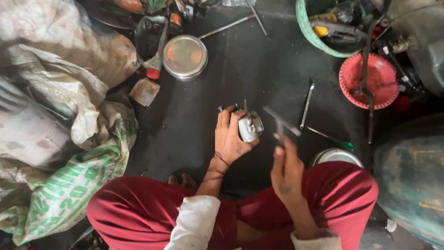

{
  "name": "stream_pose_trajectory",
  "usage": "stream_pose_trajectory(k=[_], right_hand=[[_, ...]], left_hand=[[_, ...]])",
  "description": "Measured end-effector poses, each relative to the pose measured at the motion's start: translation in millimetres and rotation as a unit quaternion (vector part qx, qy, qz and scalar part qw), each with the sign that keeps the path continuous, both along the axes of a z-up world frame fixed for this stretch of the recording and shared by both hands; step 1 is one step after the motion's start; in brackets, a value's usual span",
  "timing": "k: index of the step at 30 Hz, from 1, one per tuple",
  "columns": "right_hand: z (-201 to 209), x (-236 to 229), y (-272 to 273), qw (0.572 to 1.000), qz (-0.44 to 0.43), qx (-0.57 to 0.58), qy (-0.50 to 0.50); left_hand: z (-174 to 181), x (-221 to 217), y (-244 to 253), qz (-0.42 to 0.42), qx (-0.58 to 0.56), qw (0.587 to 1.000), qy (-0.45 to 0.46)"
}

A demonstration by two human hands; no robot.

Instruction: Disassemble a motorcycle carburetor to remove the top cover, spring, and slide piston using a T-wrench and screwdriver.

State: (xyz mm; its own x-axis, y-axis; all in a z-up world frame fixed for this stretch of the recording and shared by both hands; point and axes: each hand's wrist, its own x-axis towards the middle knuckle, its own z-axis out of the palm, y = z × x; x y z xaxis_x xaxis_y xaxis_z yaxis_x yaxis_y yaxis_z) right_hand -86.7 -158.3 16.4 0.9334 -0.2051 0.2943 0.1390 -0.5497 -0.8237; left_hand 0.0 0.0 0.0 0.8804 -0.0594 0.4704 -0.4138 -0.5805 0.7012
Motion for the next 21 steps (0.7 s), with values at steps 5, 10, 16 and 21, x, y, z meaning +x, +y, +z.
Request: stream_pose_trajectory(k=[5,10,16,21], right_hand=[[-9.7,3.9,-1.7,1.0,0.021,0.009,-0.01],[-8.9,-7.1,-1.6,0.991,-0.014,0.128,-0.024],[-9.4,2.8,11.5,0.997,0.016,0.066,0.044],[25.9,-8.4,8.8,0.994,-0.03,0.101,-0.042]], left_hand=[[-1.9,5.4,-0.5,0.001,-0.006,1.0,-0.016],[-3.6,7.0,0.0,0.009,-0.004,1.0,-0.014],[-5.4,8.0,1.5,0.0,-0.008,1.0,-0.009],[-11.2,10.5,0.1,0.005,-0.005,1.0,-0.019]])
